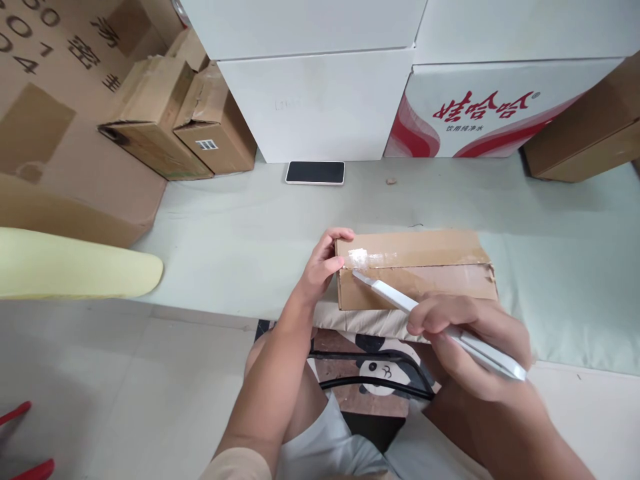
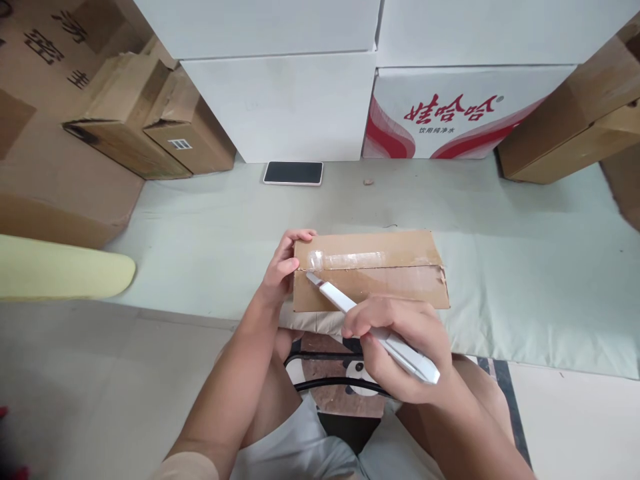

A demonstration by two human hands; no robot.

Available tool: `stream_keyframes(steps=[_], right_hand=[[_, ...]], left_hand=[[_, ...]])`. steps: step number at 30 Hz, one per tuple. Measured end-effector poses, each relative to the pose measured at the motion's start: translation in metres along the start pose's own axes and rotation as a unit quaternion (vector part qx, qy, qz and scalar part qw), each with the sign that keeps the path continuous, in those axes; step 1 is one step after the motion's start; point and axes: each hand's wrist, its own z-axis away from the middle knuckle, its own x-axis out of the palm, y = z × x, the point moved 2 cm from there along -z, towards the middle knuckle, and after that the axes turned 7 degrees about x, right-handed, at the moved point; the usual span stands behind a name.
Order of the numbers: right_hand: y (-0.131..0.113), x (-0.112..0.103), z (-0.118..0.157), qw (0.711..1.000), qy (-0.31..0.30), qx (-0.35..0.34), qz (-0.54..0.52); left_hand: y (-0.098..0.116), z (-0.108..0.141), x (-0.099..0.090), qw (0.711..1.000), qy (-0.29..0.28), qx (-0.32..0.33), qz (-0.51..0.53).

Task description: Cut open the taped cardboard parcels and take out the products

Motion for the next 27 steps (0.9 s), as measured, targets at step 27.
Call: stream_keyframes(steps=[27], right_hand=[[0.017,-0.018,0.022,0.986,0.105,0.115,-0.058]], left_hand=[[-0.007,-0.001,0.003,0.999,-0.040,0.002,0.005]])
